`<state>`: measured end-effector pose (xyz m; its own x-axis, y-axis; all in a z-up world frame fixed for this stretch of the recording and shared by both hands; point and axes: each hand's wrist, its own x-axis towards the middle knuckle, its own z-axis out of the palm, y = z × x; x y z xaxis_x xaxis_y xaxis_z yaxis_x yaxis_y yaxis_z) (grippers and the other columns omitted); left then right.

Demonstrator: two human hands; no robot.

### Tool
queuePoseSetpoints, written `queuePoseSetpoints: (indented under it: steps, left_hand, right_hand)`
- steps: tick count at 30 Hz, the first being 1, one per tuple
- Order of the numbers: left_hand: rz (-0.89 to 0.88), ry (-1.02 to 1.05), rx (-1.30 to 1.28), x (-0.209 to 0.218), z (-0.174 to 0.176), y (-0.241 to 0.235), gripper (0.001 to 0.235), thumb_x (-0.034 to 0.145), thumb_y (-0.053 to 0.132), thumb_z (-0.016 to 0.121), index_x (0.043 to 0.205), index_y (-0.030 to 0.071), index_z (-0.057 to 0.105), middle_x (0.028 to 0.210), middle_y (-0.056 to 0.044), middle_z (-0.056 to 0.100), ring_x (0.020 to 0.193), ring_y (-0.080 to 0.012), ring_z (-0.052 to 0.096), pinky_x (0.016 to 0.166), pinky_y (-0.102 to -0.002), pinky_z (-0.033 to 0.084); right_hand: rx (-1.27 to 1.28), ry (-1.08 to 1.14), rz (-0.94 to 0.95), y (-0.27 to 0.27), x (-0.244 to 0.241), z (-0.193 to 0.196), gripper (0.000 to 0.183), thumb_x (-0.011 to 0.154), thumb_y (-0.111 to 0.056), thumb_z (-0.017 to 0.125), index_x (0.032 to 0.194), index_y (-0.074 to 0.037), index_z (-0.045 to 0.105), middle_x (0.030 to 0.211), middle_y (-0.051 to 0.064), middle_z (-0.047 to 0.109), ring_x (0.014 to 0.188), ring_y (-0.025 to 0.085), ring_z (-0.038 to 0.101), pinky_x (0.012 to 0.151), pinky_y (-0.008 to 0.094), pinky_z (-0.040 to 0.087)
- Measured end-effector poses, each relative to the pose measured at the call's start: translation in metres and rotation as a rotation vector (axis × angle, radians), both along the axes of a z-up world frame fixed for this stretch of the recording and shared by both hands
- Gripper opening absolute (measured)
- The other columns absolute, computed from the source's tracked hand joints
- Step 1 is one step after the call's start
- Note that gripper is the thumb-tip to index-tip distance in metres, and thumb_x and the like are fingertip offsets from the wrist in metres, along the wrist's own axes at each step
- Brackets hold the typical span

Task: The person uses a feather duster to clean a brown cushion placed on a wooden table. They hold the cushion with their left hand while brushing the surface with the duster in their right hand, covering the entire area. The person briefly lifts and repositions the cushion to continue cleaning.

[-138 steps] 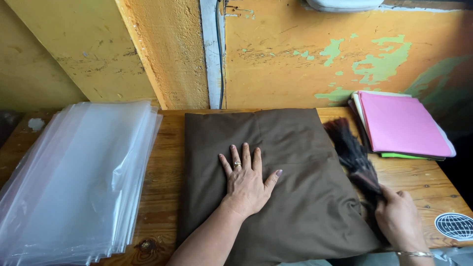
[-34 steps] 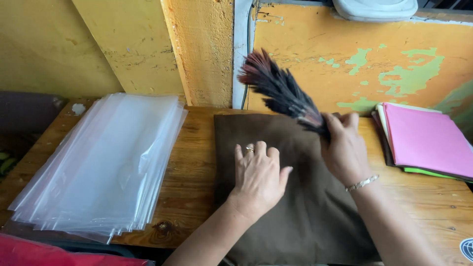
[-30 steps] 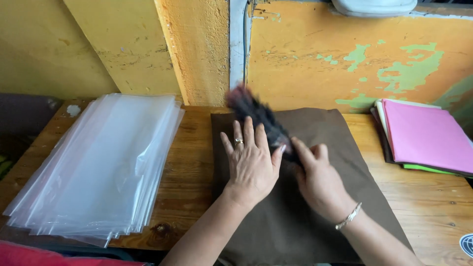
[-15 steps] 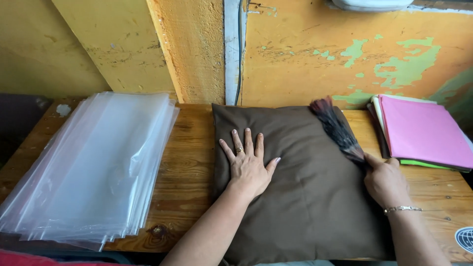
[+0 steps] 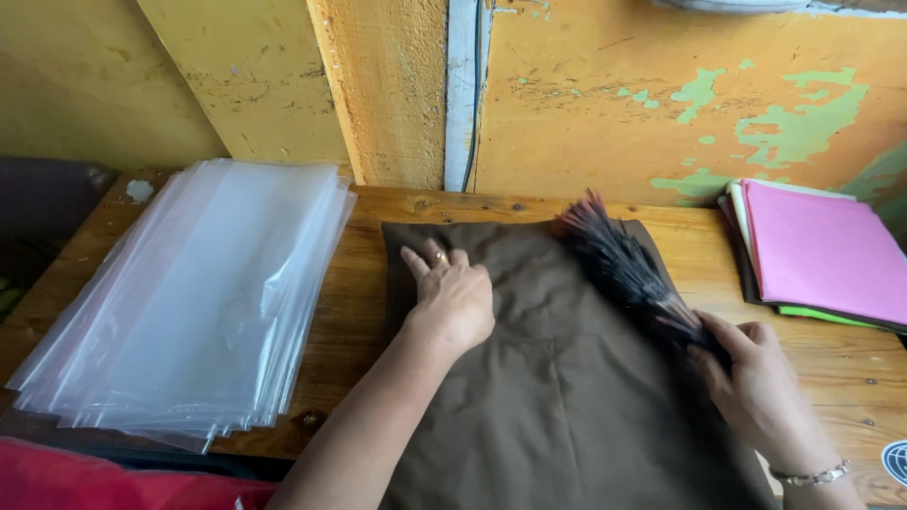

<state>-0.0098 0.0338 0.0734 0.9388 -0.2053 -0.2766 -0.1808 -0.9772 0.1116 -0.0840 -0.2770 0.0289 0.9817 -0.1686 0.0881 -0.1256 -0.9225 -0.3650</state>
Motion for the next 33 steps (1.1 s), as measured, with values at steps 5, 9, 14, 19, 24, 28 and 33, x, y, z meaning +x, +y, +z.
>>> queuePoseSetpoints:
  steps: [5, 9, 14, 19, 24, 28, 33]
  left_hand:
    - [0.057, -0.248, -0.140, 0.027, -0.028, -0.019, 0.057, 0.088, 0.035, 0.043, 0.135, 0.003, 0.035, 0.149, -0.027, 0.014, 0.136, -0.0554, 0.002, 0.099, -0.078, -0.003]
    - [0.091, -0.052, -0.059, 0.024, -0.052, -0.022, 0.050, 0.088, 0.036, 0.030, 0.116, 0.009, 0.062, 0.157, -0.017, 0.002, 0.141, -0.0474, -0.005, 0.102, -0.074, -0.008]
    - [0.102, -0.168, -0.134, 0.025, -0.068, -0.022, 0.063, 0.092, 0.050, 0.019, 0.147, 0.021, 0.016, 0.154, -0.018, 0.007, 0.139, -0.0477, -0.001, 0.101, -0.074, -0.008]
    - [0.100, -0.189, -0.115, 0.027, -0.073, -0.023, 0.061, 0.092, 0.047, 0.020, 0.147, 0.019, 0.017, 0.153, -0.019, 0.008, 0.139, -0.0488, 0.000, 0.101, -0.074, -0.009]
    - [0.056, -0.072, 0.017, 0.022, -0.049, -0.022, 0.080, 0.086, 0.060, 0.036, 0.148, 0.017, 0.009, 0.153, -0.022, 0.003, 0.139, -0.0499, -0.001, 0.102, -0.074, -0.003]
    - [0.077, -0.274, -0.164, 0.024, -0.078, -0.019, 0.059, 0.092, 0.048, 0.023, 0.141, 0.015, 0.028, 0.151, -0.022, 0.012, 0.137, -0.0497, 0.005, 0.101, -0.074, -0.006]
    - [0.060, -0.254, -0.140, 0.023, -0.076, -0.020, 0.062, 0.092, 0.048, 0.020, 0.146, 0.017, 0.019, 0.152, -0.022, 0.010, 0.137, -0.0498, 0.003, 0.101, -0.074, -0.007]
  right_hand:
    - [-0.128, -0.065, 0.084, 0.062, -0.015, 0.012, 0.050, 0.085, -0.020, 0.052, 0.133, -0.032, 0.050, 0.110, 0.010, 0.048, 0.083, 0.034, 0.062, 0.068, 0.048, 0.052]
    - [-0.226, 0.087, 0.127, 0.048, 0.003, -0.019, 0.051, 0.084, -0.021, 0.047, 0.131, -0.043, 0.049, 0.105, 0.003, 0.046, 0.080, 0.032, 0.063, 0.065, 0.046, 0.054]
    - [-0.140, 0.151, -0.173, -0.031, 0.047, -0.032, 0.049, 0.086, -0.016, 0.042, 0.129, -0.033, 0.058, 0.107, 0.014, 0.053, 0.095, 0.039, 0.062, 0.087, 0.048, 0.047]
    - [-0.132, 0.051, -0.198, -0.005, 0.032, -0.010, 0.048, 0.089, -0.019, 0.044, 0.132, -0.035, 0.056, 0.099, 0.017, 0.052, 0.085, 0.042, 0.060, 0.080, 0.049, 0.048]
    - [-0.146, 0.020, 0.300, 0.067, -0.013, -0.004, 0.052, 0.083, -0.020, 0.052, 0.131, -0.040, 0.051, 0.094, 0.001, 0.047, 0.060, 0.029, 0.063, 0.059, 0.039, 0.053]
    - [-0.293, 0.147, 0.095, 0.019, 0.026, -0.023, 0.064, 0.079, -0.014, 0.046, 0.137, -0.042, 0.043, 0.102, 0.006, 0.050, 0.067, 0.039, 0.064, 0.071, 0.047, 0.051]
    - [-0.102, 0.139, -0.173, -0.045, 0.060, -0.027, 0.044, 0.079, -0.013, 0.049, 0.120, -0.019, 0.065, 0.112, 0.019, 0.067, 0.101, 0.041, 0.061, 0.084, 0.046, 0.048]
